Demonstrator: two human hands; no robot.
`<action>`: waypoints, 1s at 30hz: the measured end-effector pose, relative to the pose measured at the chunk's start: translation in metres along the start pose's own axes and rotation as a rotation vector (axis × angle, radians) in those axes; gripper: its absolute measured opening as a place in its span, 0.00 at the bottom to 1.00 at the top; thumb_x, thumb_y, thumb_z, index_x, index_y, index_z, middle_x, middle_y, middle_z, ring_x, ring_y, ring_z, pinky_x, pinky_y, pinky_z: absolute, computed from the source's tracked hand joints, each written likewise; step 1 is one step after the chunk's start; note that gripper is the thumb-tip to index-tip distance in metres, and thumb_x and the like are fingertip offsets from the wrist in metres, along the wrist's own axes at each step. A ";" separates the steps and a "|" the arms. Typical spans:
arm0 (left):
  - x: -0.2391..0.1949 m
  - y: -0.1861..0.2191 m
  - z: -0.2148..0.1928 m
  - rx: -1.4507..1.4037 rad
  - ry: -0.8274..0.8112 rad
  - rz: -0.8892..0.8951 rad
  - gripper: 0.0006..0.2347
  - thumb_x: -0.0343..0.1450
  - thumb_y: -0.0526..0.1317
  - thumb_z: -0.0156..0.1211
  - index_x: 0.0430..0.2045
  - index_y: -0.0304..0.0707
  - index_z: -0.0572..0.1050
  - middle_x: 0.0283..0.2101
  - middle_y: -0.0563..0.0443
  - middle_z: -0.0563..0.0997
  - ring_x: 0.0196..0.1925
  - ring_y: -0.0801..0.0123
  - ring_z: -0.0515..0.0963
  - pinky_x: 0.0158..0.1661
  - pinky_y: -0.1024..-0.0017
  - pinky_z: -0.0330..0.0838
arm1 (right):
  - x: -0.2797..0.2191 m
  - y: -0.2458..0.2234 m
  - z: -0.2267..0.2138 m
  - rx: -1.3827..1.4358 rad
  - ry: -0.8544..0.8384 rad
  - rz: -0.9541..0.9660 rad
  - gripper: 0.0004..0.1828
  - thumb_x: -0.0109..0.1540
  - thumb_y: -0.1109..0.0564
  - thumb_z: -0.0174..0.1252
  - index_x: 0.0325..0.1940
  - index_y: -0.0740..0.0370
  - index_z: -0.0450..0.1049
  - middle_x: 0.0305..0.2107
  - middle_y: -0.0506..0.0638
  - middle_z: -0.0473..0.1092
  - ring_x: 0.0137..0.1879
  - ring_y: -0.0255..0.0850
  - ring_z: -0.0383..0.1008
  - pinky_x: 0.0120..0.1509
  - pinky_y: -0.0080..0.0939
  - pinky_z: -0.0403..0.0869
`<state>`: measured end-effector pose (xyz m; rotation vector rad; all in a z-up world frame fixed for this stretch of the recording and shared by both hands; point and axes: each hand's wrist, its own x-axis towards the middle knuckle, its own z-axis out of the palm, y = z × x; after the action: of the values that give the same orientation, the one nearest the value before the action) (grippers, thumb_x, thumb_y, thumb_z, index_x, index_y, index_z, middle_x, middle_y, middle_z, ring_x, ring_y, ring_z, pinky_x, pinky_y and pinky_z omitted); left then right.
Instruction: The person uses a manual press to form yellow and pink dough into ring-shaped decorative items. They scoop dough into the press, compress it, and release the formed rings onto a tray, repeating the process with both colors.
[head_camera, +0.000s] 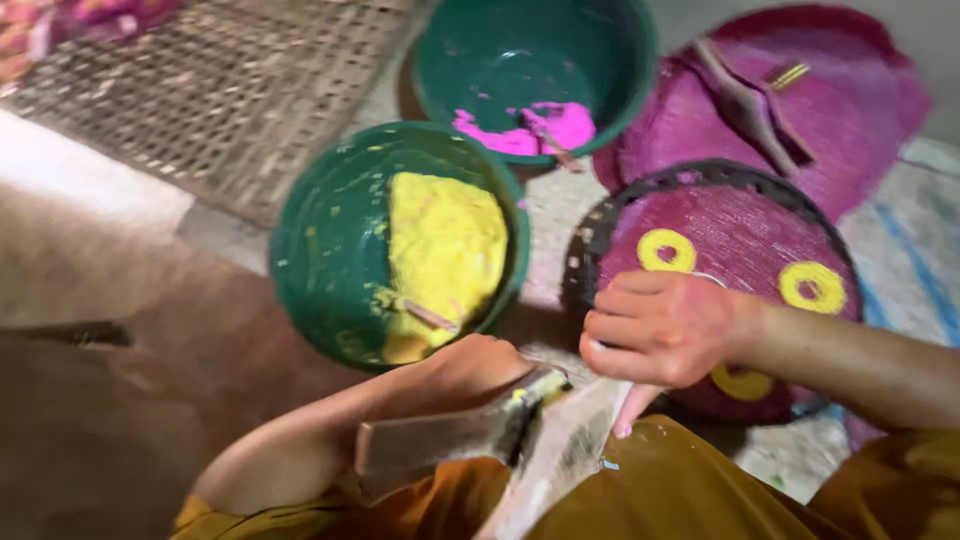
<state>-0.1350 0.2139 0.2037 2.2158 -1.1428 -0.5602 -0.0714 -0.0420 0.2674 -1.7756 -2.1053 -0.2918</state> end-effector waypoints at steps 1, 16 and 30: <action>-0.009 0.003 -0.001 0.113 -0.019 -0.046 0.07 0.69 0.43 0.57 0.36 0.45 0.76 0.28 0.37 0.81 0.30 0.42 0.81 0.30 0.50 0.72 | 0.012 0.008 0.003 0.082 -0.053 -0.070 0.37 0.56 0.27 0.63 0.38 0.68 0.72 0.25 0.54 0.68 0.29 0.51 0.72 0.31 0.50 0.68; -0.152 -0.046 -0.023 -0.516 0.276 -1.064 0.20 0.72 0.58 0.57 0.39 0.41 0.84 0.34 0.46 0.85 0.37 0.65 0.84 0.40 0.65 0.76 | 0.070 0.015 0.059 1.001 -0.258 0.295 0.18 0.71 0.46 0.52 0.39 0.64 0.69 0.29 0.55 0.69 0.39 0.53 0.78 0.41 0.51 0.72; -0.134 -0.161 0.031 -1.489 0.900 0.026 0.18 0.75 0.35 0.63 0.59 0.27 0.70 0.50 0.40 0.75 0.48 0.56 0.77 0.50 0.57 0.73 | 0.128 0.108 0.056 -0.679 -0.033 0.528 0.28 0.60 0.48 0.68 0.60 0.57 0.71 0.51 0.57 0.68 0.59 0.52 0.69 0.59 0.49 0.71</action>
<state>-0.1315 0.3914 0.0875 0.8779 -0.0702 -0.1733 0.0085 0.1151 0.2604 -2.6376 -1.5526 -0.9020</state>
